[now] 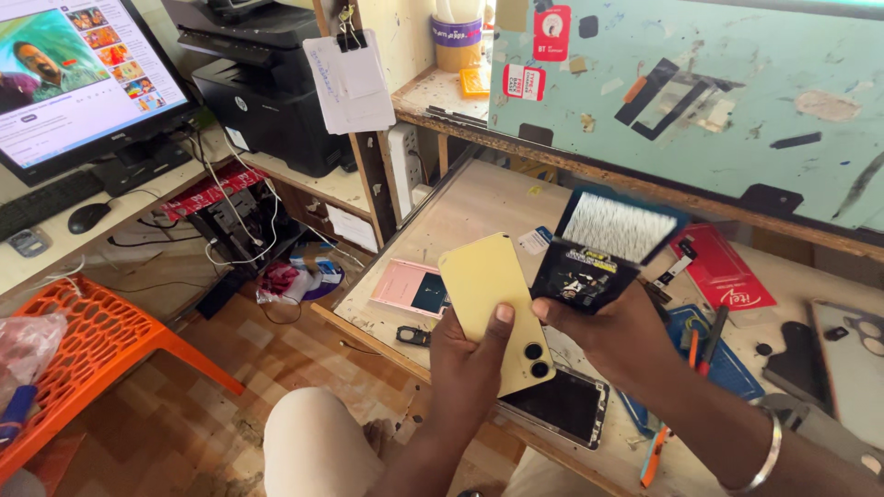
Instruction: The person sits at a repair bench holding a yellow smartphone, pries along its edge with a thin tool, removes the back cover, and then uses a screwdriver on the exposed internal components while other phones and repair tools lie on the bench.
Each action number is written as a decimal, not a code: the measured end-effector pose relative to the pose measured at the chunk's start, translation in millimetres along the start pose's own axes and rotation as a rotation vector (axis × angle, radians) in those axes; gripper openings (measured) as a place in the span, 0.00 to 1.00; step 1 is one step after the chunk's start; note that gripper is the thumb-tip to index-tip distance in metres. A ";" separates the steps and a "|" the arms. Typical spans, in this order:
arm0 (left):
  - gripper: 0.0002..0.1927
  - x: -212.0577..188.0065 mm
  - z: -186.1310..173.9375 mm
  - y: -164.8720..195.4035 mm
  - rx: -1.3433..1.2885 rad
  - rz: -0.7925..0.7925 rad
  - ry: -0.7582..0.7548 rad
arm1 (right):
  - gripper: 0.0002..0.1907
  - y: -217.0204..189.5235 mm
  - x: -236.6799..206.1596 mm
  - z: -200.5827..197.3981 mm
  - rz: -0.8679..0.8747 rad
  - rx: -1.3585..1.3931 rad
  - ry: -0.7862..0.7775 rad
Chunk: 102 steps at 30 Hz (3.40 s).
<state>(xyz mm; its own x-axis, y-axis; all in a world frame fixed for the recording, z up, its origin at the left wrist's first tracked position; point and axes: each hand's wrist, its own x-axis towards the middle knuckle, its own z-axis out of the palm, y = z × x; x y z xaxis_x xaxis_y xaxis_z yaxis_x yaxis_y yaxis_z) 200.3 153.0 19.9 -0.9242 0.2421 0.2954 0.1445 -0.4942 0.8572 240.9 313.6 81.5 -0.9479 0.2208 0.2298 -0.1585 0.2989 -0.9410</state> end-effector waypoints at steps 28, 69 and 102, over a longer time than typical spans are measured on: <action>0.12 15.8 -8.4 -14.5 -0.447 -0.071 0.155 | 0.10 0.3 2.8 -30.9 0.032 0.210 -0.020; 0.13 12.0 -5.3 -9.3 -0.412 -0.167 0.028 | 0.07 43.3 -7.8 4.5 -0.001 0.765 0.018; 0.12 6.6 -0.2 4.1 -0.193 0.013 -0.050 | 0.13 8.2 -4.2 11.6 0.240 -0.339 0.061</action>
<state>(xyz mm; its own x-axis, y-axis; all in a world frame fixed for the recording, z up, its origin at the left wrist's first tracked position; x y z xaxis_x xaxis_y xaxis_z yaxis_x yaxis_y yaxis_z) 194.6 152.5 25.2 -0.9034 0.2731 0.3307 0.0819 -0.6470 0.7580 240.3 304.4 69.9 -0.9272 0.3726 0.0377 0.1743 0.5185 -0.8371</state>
